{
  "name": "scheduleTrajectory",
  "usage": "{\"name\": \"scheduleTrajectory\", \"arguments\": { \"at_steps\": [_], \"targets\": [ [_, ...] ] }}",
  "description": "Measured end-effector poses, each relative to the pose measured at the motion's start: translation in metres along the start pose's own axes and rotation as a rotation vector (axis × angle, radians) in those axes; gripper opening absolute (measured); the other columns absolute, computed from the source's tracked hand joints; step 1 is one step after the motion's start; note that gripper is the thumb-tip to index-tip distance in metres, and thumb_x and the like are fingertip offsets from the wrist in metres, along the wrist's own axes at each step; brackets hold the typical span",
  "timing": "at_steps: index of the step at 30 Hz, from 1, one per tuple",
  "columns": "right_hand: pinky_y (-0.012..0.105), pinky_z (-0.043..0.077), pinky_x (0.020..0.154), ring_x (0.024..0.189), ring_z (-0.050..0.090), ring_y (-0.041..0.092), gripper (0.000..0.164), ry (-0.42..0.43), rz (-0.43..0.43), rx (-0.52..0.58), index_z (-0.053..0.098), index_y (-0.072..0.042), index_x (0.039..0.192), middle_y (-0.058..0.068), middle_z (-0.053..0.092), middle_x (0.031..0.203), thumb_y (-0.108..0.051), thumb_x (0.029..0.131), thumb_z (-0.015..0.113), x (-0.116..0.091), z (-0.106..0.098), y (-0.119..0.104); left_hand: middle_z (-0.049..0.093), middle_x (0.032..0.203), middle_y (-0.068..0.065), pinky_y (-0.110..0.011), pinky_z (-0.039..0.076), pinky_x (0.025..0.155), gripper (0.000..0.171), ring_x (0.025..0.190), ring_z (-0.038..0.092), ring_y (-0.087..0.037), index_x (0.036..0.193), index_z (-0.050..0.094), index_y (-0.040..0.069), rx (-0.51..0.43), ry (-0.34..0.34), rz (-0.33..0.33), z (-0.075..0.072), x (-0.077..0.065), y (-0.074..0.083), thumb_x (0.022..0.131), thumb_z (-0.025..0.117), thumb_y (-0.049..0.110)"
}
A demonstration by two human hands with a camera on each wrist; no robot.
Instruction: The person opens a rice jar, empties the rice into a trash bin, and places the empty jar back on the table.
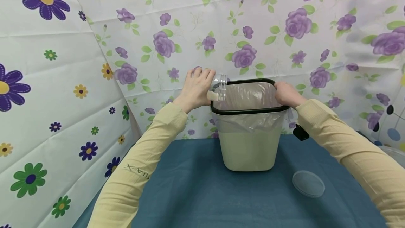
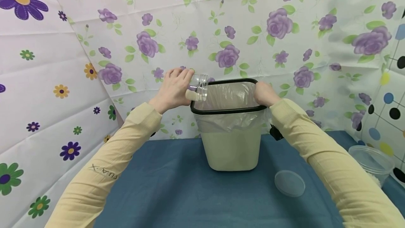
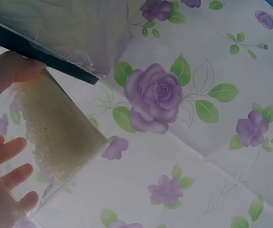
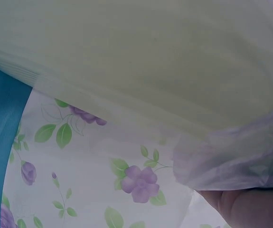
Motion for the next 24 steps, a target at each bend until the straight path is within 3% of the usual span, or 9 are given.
{"name": "scheduleTrajectory", "arguments": {
  "at_steps": [24],
  "targets": [
    [0.045, 0.037, 0.067, 0.073, 0.047, 0.037, 0.009, 0.010, -0.005, -0.007, 0.041, 0.005, 0.075, 0.024, 0.048, 0.076, 0.012, 0.075, 0.034, 0.0014, 0.0006, 0.0017, 0.043, 0.124, -0.008, -0.050, 0.019, 0.096, 0.085, 0.116, 0.033, -0.032, 0.127, 0.036, 0.008, 0.034, 0.008, 0.034, -0.0005, 0.0038, 0.0024, 0.059, 0.082, 0.031]
  ]
}}
Point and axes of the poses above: each hand's wrist, its own x-axis towards the middle knuckle, its own z-axis out of the palm, y = z × x, the point moved 5 cm from there along x, towards the middle knuckle
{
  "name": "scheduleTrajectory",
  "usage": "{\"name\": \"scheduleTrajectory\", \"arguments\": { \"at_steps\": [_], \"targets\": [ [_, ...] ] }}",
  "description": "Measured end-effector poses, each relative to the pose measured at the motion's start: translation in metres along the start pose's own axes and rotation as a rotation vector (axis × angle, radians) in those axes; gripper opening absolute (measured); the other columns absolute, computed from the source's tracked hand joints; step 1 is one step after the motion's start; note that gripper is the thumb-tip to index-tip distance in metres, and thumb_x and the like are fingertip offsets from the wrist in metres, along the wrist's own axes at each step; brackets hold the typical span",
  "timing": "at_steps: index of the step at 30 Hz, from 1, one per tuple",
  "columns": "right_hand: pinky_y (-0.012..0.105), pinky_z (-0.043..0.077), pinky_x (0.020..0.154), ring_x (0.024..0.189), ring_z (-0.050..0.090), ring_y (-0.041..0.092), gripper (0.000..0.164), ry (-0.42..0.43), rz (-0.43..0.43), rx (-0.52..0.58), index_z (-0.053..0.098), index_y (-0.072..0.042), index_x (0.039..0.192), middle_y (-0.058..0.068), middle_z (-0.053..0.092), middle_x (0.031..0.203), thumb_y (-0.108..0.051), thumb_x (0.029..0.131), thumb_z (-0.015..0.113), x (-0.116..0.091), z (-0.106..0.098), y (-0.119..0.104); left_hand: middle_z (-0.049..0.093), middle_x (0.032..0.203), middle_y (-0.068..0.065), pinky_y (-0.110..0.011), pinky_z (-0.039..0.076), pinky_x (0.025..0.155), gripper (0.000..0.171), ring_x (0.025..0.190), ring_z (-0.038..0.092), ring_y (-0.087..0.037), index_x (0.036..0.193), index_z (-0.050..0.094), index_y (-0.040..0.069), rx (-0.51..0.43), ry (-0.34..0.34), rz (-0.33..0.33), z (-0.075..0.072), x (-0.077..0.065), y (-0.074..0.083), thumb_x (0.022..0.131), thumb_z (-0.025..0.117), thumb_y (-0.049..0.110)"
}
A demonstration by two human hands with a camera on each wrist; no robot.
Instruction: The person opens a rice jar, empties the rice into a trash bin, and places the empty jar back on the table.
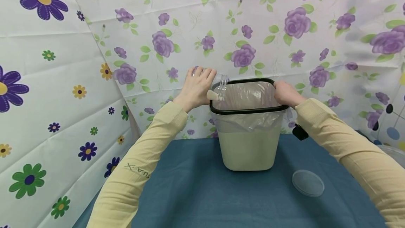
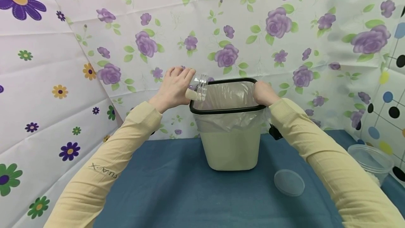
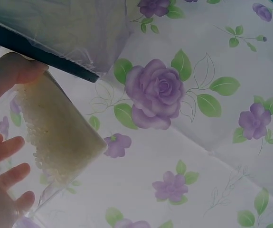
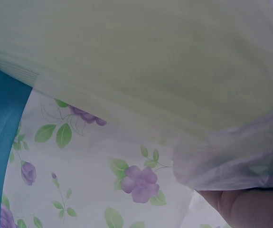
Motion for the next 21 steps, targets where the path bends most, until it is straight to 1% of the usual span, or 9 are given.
{"name": "scheduleTrajectory", "arguments": {
  "at_steps": [7, 14, 21],
  "targets": [
    [0.047, 0.038, 0.067, 0.073, 0.048, 0.039, 0.008, 0.012, -0.008, -0.005, 0.039, 0.004, 0.072, 0.023, 0.047, 0.074, 0.011, 0.074, 0.037, 0.0000, -0.0005, 0.0004, 0.044, 0.123, -0.008, -0.049, 0.018, 0.096, 0.084, 0.116, 0.033, -0.032, 0.127, 0.038, 0.007, 0.019, 0.023, 0.015, -0.0002, 0.0012, 0.0008, 0.058, 0.081, 0.029],
    [0.045, 0.037, 0.066, 0.070, 0.045, 0.036, 0.009, 0.012, 0.000, 0.011, 0.038, 0.003, 0.071, 0.021, 0.045, 0.072, 0.011, 0.073, 0.036, -0.0016, -0.0007, -0.0005, 0.044, 0.122, -0.007, -0.048, 0.018, 0.097, 0.085, 0.117, 0.033, -0.031, 0.127, 0.038, 0.008, 0.043, 0.019, 0.018, 0.0001, 0.0025, 0.0018, 0.058, 0.081, 0.029],
    [0.046, 0.038, 0.067, 0.072, 0.047, 0.037, 0.009, 0.009, 0.007, 0.006, 0.040, 0.004, 0.074, 0.023, 0.047, 0.074, 0.011, 0.074, 0.035, -0.0025, -0.0012, -0.0020, 0.044, 0.122, -0.006, -0.048, 0.016, 0.098, 0.084, 0.117, 0.033, -0.030, 0.128, 0.038, 0.009, 0.056, 0.014, 0.023, 0.0008, 0.0032, 0.0027, 0.058, 0.081, 0.028]
  ]
}}
Point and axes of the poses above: each hand's wrist, its own x-axis towards the middle knuckle, its own z-axis out of the palm, y = z × x, the point moved 5 cm from there along x, towards the middle knuckle
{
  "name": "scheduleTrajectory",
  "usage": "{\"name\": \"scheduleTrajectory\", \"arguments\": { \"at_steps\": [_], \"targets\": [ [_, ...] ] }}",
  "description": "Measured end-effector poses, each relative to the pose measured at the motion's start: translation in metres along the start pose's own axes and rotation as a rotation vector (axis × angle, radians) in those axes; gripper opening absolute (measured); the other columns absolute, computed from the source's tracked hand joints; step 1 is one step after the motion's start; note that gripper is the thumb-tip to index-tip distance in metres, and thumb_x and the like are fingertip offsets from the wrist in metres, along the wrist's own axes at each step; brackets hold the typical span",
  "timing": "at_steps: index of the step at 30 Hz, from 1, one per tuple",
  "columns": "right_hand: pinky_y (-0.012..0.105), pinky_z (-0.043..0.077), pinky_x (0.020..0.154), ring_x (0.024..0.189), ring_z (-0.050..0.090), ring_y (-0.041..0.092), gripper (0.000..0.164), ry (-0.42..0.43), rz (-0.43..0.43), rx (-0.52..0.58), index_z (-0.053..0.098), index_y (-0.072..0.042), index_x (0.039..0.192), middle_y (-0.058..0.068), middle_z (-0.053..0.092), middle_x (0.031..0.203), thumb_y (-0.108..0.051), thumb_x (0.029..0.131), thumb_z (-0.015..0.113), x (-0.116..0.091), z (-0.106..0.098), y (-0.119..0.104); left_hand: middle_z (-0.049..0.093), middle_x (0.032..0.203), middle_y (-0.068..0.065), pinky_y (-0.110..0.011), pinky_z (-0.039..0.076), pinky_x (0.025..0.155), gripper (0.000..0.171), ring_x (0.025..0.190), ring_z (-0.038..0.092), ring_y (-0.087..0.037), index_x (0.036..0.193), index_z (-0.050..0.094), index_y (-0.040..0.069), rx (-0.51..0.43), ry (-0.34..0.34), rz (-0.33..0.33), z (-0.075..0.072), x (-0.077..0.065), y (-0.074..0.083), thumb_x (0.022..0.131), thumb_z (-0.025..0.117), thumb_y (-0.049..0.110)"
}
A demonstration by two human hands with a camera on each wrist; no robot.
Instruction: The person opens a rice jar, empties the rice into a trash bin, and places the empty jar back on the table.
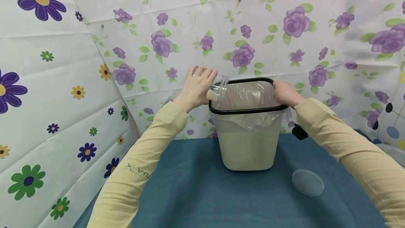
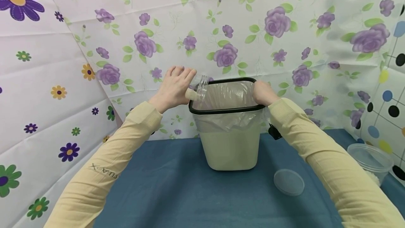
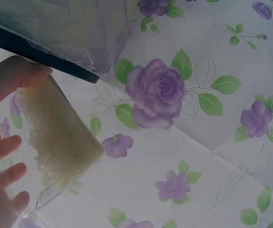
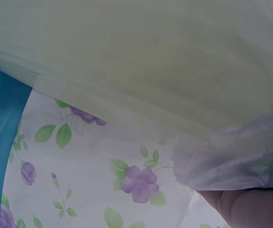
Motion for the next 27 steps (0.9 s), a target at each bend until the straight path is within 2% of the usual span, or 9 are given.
{"name": "scheduleTrajectory", "arguments": {
  "at_steps": [11, 18, 23, 27],
  "targets": [
    [0.046, 0.038, 0.067, 0.074, 0.048, 0.039, 0.010, -0.008, -0.002, -0.009, 0.042, 0.008, 0.078, 0.025, 0.048, 0.077, 0.011, 0.075, 0.034, 0.001, 0.002, 0.000, 0.045, 0.122, -0.006, -0.047, 0.015, 0.098, 0.083, 0.117, 0.033, -0.030, 0.128, 0.039, 0.008, 0.024, 0.000, 0.020, 0.000, -0.002, 0.001, 0.058, 0.082, 0.025],
    [0.045, 0.038, 0.067, 0.072, 0.047, 0.037, 0.009, -0.007, 0.010, 0.010, 0.041, 0.005, 0.076, 0.023, 0.047, 0.075, 0.011, 0.074, 0.035, 0.002, 0.002, 0.000, 0.045, 0.122, -0.006, -0.048, 0.015, 0.099, 0.083, 0.117, 0.034, -0.031, 0.127, 0.038, 0.008, 0.030, 0.006, 0.026, -0.002, 0.000, 0.001, 0.058, 0.083, 0.025],
    [0.046, 0.038, 0.066, 0.071, 0.047, 0.038, 0.008, 0.008, 0.001, 0.004, 0.039, 0.003, 0.072, 0.022, 0.046, 0.072, 0.011, 0.072, 0.036, 0.003, 0.001, 0.001, 0.044, 0.125, -0.006, -0.048, 0.012, 0.100, 0.084, 0.119, 0.034, -0.032, 0.127, 0.038, 0.008, 0.051, 0.027, 0.055, -0.007, 0.002, 0.002, 0.060, 0.084, 0.025],
    [0.047, 0.039, 0.067, 0.073, 0.049, 0.040, 0.008, 0.014, 0.001, -0.005, 0.040, 0.004, 0.074, 0.023, 0.047, 0.074, 0.011, 0.072, 0.036, 0.004, 0.000, 0.001, 0.042, 0.127, -0.005, -0.046, 0.006, 0.102, 0.076, 0.121, 0.031, -0.031, 0.129, 0.038, 0.009, 0.076, 0.037, 0.098, -0.011, 0.003, 0.005, 0.066, 0.081, 0.016]
  ]
}}
Point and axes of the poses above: each hand's wrist, its own x-axis towards the middle knuckle, its own z-axis out of the palm, y = z × x, the point moved 5 cm from there along x, towards the middle knuckle
